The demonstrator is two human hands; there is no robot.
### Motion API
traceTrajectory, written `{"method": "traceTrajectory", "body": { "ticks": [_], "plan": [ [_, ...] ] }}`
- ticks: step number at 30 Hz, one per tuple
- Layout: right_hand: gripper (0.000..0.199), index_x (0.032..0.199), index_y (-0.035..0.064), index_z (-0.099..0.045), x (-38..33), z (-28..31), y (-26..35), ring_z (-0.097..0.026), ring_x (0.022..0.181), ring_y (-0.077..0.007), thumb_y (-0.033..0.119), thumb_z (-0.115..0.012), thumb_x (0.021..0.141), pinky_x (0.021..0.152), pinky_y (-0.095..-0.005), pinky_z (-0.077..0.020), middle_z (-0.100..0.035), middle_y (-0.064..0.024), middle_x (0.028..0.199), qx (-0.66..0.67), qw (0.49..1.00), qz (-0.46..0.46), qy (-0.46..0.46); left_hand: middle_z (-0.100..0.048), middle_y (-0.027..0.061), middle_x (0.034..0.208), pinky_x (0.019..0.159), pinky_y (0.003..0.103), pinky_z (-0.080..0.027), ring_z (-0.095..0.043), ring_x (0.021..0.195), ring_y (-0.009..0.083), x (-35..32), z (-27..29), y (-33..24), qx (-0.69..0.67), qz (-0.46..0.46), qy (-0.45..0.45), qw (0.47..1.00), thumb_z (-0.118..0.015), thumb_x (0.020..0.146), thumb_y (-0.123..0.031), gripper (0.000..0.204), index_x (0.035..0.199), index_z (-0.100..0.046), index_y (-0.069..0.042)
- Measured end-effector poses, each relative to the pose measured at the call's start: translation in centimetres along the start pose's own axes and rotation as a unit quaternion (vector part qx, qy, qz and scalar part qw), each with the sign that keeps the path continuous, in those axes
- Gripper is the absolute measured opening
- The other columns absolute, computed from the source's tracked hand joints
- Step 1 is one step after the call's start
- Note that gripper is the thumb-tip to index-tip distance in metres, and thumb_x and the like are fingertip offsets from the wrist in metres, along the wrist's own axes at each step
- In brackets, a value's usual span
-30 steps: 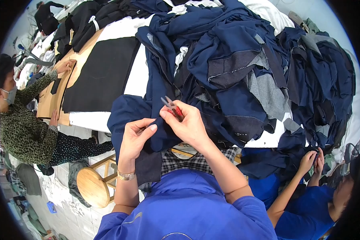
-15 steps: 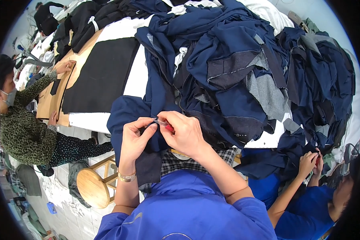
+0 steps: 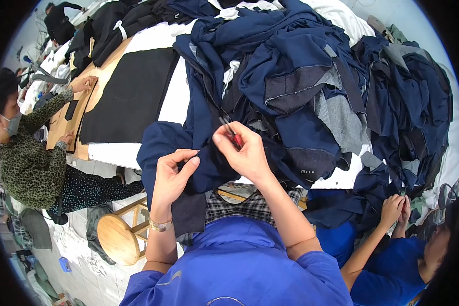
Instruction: Trimming loose threads and excess material from fabric garment components using scissors at a workstation.
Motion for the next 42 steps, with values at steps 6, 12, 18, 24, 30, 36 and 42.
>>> {"method": "traceTrajectory", "body": {
  "ticks": [6,12,18,24,30,36,42],
  "plan": [
    [0.023,0.100,-0.0018,-0.061,-0.1,-2.4,0.3,-0.057,0.086,-0.0081,0.007,-0.066,0.079,0.076,-0.0229,-0.0461,-0.064,-0.0070,0.096,0.033,0.991,-0.009,0.133,-0.057,-0.0014,0.079,0.067,0.018,-0.039,-0.048,0.072,0.0037,-0.1,0.5,-0.8,0.043,-0.021,-0.032,0.998,-0.066,0.080,-0.002,0.014,0.093,-0.064,0.003],
    [0.011,0.083,0.0001,-0.062,-0.4,-2.0,3.5,-0.056,0.057,-0.0119,0.005,-0.066,0.074,0.054,-0.0254,-0.0431,-0.058,-0.0062,0.072,-0.198,0.969,0.134,0.062,-0.050,0.0044,0.078,0.068,0.025,-0.041,-0.049,0.073,0.0162,-1.3,1.3,-5.6,0.336,-0.195,-0.180,0.904,-0.074,0.068,-0.004,0.017,0.083,-0.067,-0.007],
    [0.017,0.084,0.0019,-0.060,-2.1,-2.4,5.7,-0.057,0.053,-0.0169,-0.002,-0.065,0.068,0.047,-0.0255,-0.0449,-0.054,-0.0061,0.071,-0.236,0.934,0.268,0.012,-0.050,-0.0022,0.057,0.044,0.017,-0.028,-0.036,0.047,0.0014,-4.3,1.3,-3.4,0.148,-0.089,-0.196,0.965,-0.063,0.085,-0.010,0.017,0.072,-0.058,-0.002],
    [0.030,0.089,0.0018,-0.061,-5.0,-5.1,6.0,-0.060,0.057,-0.0182,-0.003,-0.065,0.060,0.048,-0.0266,-0.0486,-0.058,-0.0064,0.077,-0.272,0.906,0.318,0.067,-0.061,0.0030,0.080,0.065,0.021,-0.048,-0.056,0.072,0.0053,-4.7,-1.0,0.7,-0.284,0.104,-0.118,0.946,-0.043,0.097,-0.021,0.027,0.098,-0.058,0.001],
    [0.021,0.093,-0.0014,-0.064,-6.7,-6.9,3.2,-0.060,0.062,-0.0095,-0.006,-0.058,0.073,0.051,-0.0200,-0.0443,-0.066,-0.0104,0.087,-0.034,0.973,0.119,0.194,-0.058,-0.0022,0.082,0.063,0.018,-0.042,-0.052,0.071,0.0031,-5.1,0.9,2.6,-0.384,0.112,-0.192,0.896,-0.060,0.087,-0.008,0.004,0.087,-0.057,-0.006],
    [0.018,0.097,-0.0048,-0.063,-2.9,-4.9,5.1,-0.059,0.081,-0.0095,-0.004,-0.052,0.082,0.070,-0.0204,-0.0455,-0.064,-0.0116,0.096,0.079,0.978,0.113,0.159,-0.056,-0.0047,0.084,0.070,0.017,-0.040,-0.049,0.078,0.0010,-4.9,3.1,0.1,-0.277,0.100,-0.078,0.952,-0.055,0.085,-0.003,0.005,0.090,-0.057,-0.003],
    [0.026,0.106,-0.0043,-0.058,-2.1,-11.9,3.3,-0.053,0.079,-0.0045,0.014,-0.057,0.089,0.070,-0.0194,-0.0422,-0.062,-0.0029,0.091,0.217,0.884,-0.069,0.407,-0.053,-0.0041,0.080,0.063,0.016,-0.036,-0.043,0.074,0.0002,-6.0,3.0,-4.6,-0.160,0.044,0.079,0.983,-0.057,0.084,0.000,0.003,0.087,-0.055,-0.001]
  ]
}}
Point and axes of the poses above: each hand's wrist, its own x-axis towards the middle knuckle, its own z-axis out of the back of the hand, y = z × x, the point moved 8 cm from there along x, towards the middle knuckle
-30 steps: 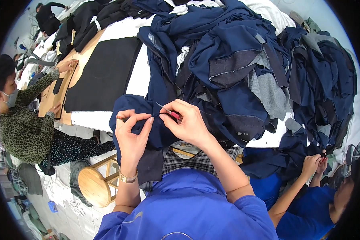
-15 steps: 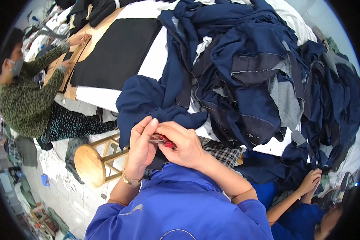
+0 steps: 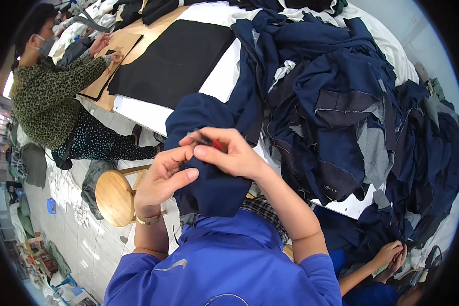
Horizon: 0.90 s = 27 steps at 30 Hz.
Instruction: Trimming loose threads and excess material from fabric garment components using scissors at a workstation.
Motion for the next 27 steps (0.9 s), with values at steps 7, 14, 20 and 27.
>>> {"method": "traceTrajectory", "body": {
  "ticks": [7,14,20,27],
  "plan": [
    [0.012,0.080,0.0041,-0.061,-0.5,3.4,-3.1,-0.041,0.057,0.0012,0.014,-0.065,0.084,0.050,-0.0164,-0.0302,-0.052,0.0072,0.066,0.008,0.992,-0.037,-0.121,-0.060,-0.0006,0.079,0.063,0.017,-0.042,-0.052,0.073,0.0021,-1.0,4.0,1.7,0.119,0.014,-0.158,0.980,-0.063,0.081,-0.002,0.009,0.088,-0.060,0.003],
    [0.017,0.078,0.0023,-0.061,-0.9,4.3,-2.7,-0.043,0.062,-0.0002,0.017,-0.067,0.083,0.056,-0.0172,-0.0355,-0.053,0.0069,0.066,-0.103,0.978,-0.050,-0.173,-0.060,-0.0003,0.080,0.065,0.018,-0.043,-0.053,0.074,0.0032,-0.8,5.4,4.5,0.014,0.019,-0.206,0.978,-0.064,0.082,-0.002,0.008,0.088,-0.061,0.002],
    [0.012,0.078,0.0034,-0.060,-0.7,4.0,-2.2,-0.044,0.061,0.0002,0.013,-0.066,0.082,0.054,-0.0165,-0.0325,-0.053,0.0060,0.067,-0.191,0.968,-0.045,-0.159,-0.058,-0.0018,0.082,0.066,0.017,-0.040,-0.050,0.074,0.0025,-0.6,5.6,3.6,0.091,-0.043,-0.210,0.972,-0.059,0.087,-0.005,0.011,0.096,-0.059,0.001],
    [0.012,0.078,0.0026,-0.060,-0.6,3.9,-2.2,-0.044,0.061,0.0000,0.012,-0.066,0.082,0.054,-0.0170,-0.0326,-0.052,0.0063,0.067,-0.171,0.969,-0.043,-0.171,-0.060,-0.0007,0.081,0.065,0.019,-0.040,-0.050,0.074,0.0028,-0.5,4.9,5.1,0.136,-0.027,-0.224,0.965,-0.068,0.079,-0.010,0.023,0.099,-0.062,-0.001]
  ]
}}
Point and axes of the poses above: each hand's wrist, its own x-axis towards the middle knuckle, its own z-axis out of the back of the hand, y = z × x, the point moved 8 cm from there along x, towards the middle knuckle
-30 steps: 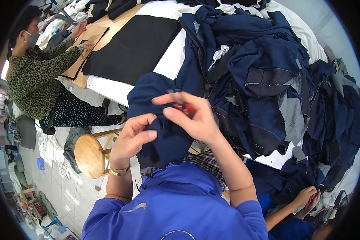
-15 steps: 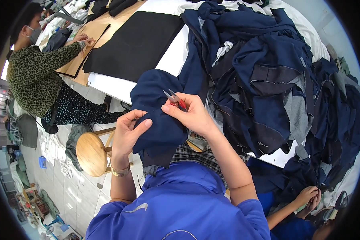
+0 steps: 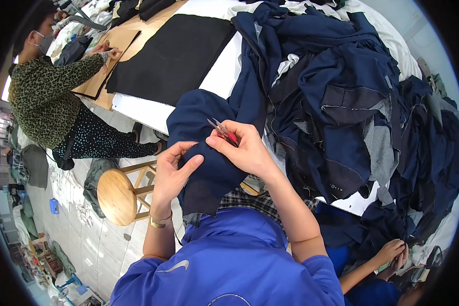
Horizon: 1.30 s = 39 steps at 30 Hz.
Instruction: Trimming loose threads and excess material from fabric garment components using scissors at a workstation.
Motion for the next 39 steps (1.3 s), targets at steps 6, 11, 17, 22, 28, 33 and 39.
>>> {"method": "traceTrajectory", "body": {
  "ticks": [6,11,17,22,28,33,39],
  "plan": [
    [0.011,0.079,0.0026,-0.060,0.1,0.9,-0.9,-0.043,0.060,0.0000,0.011,-0.065,0.083,0.054,-0.0169,-0.0324,-0.052,0.0066,0.068,-0.015,1.000,0.001,-0.021,-0.065,0.0016,0.084,0.070,0.020,-0.044,-0.055,0.076,0.0050,-0.2,1.0,0.7,-0.111,0.045,-0.031,0.992,-0.063,0.084,-0.007,0.016,0.097,-0.065,0.003],
    [0.012,0.079,0.0015,-0.059,-0.1,0.7,-1.1,-0.043,0.060,-0.0006,0.011,-0.064,0.083,0.055,-0.0168,-0.0335,-0.052,0.0059,0.067,-0.045,0.998,-0.011,-0.036,-0.066,0.0068,0.093,0.079,0.021,-0.045,-0.059,0.084,0.0078,-0.2,0.1,1.2,-0.265,0.088,-0.021,0.960,-0.059,0.087,-0.008,0.021,0.104,-0.063,0.005],
    [0.016,0.096,0.0020,-0.063,-1.5,1.7,2.2,-0.047,0.058,-0.0056,0.013,-0.057,0.087,0.053,-0.0217,-0.0371,-0.053,-0.0025,0.068,-0.171,0.957,0.142,-0.187,-0.066,0.0069,0.094,0.079,0.021,-0.045,-0.059,0.085,0.0088,-0.4,0.0,2.7,-0.319,0.117,-0.045,0.940,-0.056,0.089,-0.009,0.019,0.102,-0.064,0.003],
    [0.032,0.125,0.0074,-0.046,-2.5,-1.0,2.6,-0.041,0.048,-0.0018,0.012,-0.045,0.093,0.045,-0.0175,-0.0318,-0.052,0.0011,0.061,0.093,0.995,-0.022,-0.017,-0.066,0.0063,0.094,0.078,0.021,-0.045,-0.059,0.085,0.0081,-0.3,-0.2,1.8,-0.336,0.108,-0.032,0.935,-0.054,0.090,-0.009,0.019,0.102,-0.064,0.002],
    [0.040,0.132,0.0112,-0.040,-2.9,-3.2,0.9,-0.040,0.039,-0.0027,0.014,-0.044,0.093,0.039,-0.0191,-0.0311,-0.053,-0.0006,0.056,0.076,0.992,-0.080,0.066,-0.066,0.0071,0.095,0.078,0.022,-0.045,-0.059,0.085,0.0087,-0.3,-0.7,0.7,-0.321,0.082,-0.017,0.943,-0.054,0.090,-0.010,0.021,0.104,-0.063,0.003],
    [0.040,0.132,0.0110,-0.040,-2.8,-3.3,1.0,-0.040,0.039,-0.0028,0.012,-0.044,0.092,0.038,-0.0194,-0.0307,-0.053,-0.0003,0.055,0.068,0.993,-0.075,0.062,-0.066,0.0080,0.097,0.079,0.022,-0.044,-0.059,0.087,0.0091,-0.3,-0.7,0.9,-0.305,0.083,-0.009,0.949,-0.054,0.090,-0.011,0.022,0.106,-0.062,0.004],
    [0.039,0.132,0.0103,-0.038,-2.5,-3.2,0.7,-0.036,0.032,-0.0025,0.013,-0.043,0.094,0.032,-0.0159,-0.0269,-0.055,-0.0050,0.059,0.130,0.984,-0.095,0.070,-0.065,0.0084,0.098,0.081,0.022,-0.044,-0.058,0.088,0.0089,-0.3,-0.9,0.7,-0.278,0.075,0.003,0.958,-0.054,0.091,-0.011,0.024,0.107,-0.061,0.004]
  ]
}}
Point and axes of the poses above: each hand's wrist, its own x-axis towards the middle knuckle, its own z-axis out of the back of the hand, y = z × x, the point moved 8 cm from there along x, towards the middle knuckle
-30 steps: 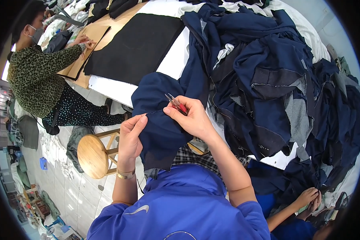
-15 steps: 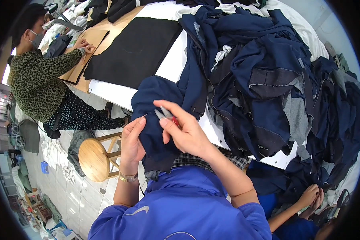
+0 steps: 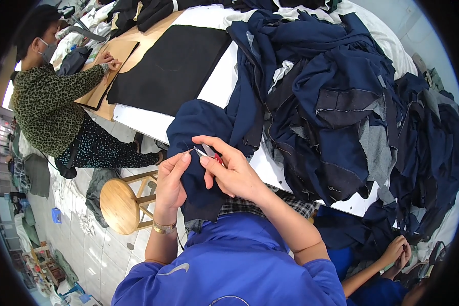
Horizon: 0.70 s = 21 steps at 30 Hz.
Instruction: Trimming loose threads and excess material from fabric garment components using scissors at a workstation.
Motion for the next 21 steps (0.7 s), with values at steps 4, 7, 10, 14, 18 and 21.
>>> {"method": "traceTrajectory", "body": {
  "ticks": [4,7,10,14,18,21],
  "plan": [
    [0.037,0.132,0.0096,-0.037,0.2,0.4,-0.7,-0.035,0.030,-0.0037,0.014,-0.041,0.095,0.030,-0.0164,-0.0250,-0.055,-0.0075,0.059,0.128,0.992,-0.020,-0.003,-0.065,0.0086,0.098,0.081,0.022,-0.045,-0.059,0.088,0.0091,0.2,0.3,0.3,-0.006,0.004,-0.004,1.000,-0.054,0.091,-0.011,0.023,0.107,-0.061,0.005],
    [0.037,0.132,0.0093,-0.036,0.2,0.8,-1.0,-0.034,0.029,-0.0038,0.015,-0.040,0.096,0.029,-0.0173,-0.0241,-0.055,-0.0082,0.059,0.202,0.979,-0.017,0.005,-0.065,0.0088,0.098,0.081,0.022,-0.045,-0.059,0.088,0.0096,0.3,-0.2,0.2,-0.031,0.015,0.007,0.999,-0.054,0.091,-0.010,0.023,0.106,-0.062,0.005],
    [0.037,0.132,0.0096,-0.037,0.1,1.1,-1.1,-0.034,0.029,-0.0038,0.016,-0.041,0.096,0.028,-0.0180,-0.0236,-0.056,-0.0082,0.060,0.264,0.965,-0.002,0.013,-0.065,0.0088,0.098,0.081,0.022,-0.045,-0.059,0.088,0.0101,0.3,0.0,0.4,-0.039,0.021,0.000,0.999,-0.054,0.090,-0.010,0.023,0.106,-0.062,0.005],
    [0.037,0.132,0.0094,-0.037,-0.3,1.0,-0.8,-0.034,0.029,-0.0038,0.015,-0.041,0.096,0.029,-0.0181,-0.0240,-0.055,-0.0073,0.058,0.191,0.982,-0.009,0.009,-0.065,0.0089,0.098,0.081,0.022,-0.045,-0.060,0.088,0.0103,0.3,0.1,0.3,-0.041,0.015,-0.008,0.999,-0.054,0.090,-0.010,0.023,0.106,-0.062,0.005],
    [0.040,0.133,0.0085,-0.036,-0.8,0.6,-0.4,-0.035,0.032,-0.0025,0.013,-0.044,0.094,0.031,-0.0179,-0.0253,-0.055,-0.0052,0.057,0.068,0.998,0.001,0.012,-0.065,0.0087,0.098,0.081,0.023,-0.045,-0.059,0.089,0.0106,0.3,0.1,0.3,-0.047,0.021,-0.006,0.999,-0.052,0.091,-0.011,0.023,0.107,-0.061,0.004],
    [0.047,0.136,0.0081,-0.034,-0.9,0.4,-0.1,-0.043,0.040,-0.0024,0.010,-0.047,0.091,0.038,-0.0180,-0.0328,-0.055,-0.0023,0.058,-0.016,1.000,-0.008,0.015,-0.064,0.0084,0.101,0.082,0.023,-0.045,-0.059,0.090,0.0111,0.5,0.3,0.6,-0.072,0.030,-0.002,0.997,-0.050,0.093,-0.012,0.025,0.109,-0.060,0.004]
  ]
}}
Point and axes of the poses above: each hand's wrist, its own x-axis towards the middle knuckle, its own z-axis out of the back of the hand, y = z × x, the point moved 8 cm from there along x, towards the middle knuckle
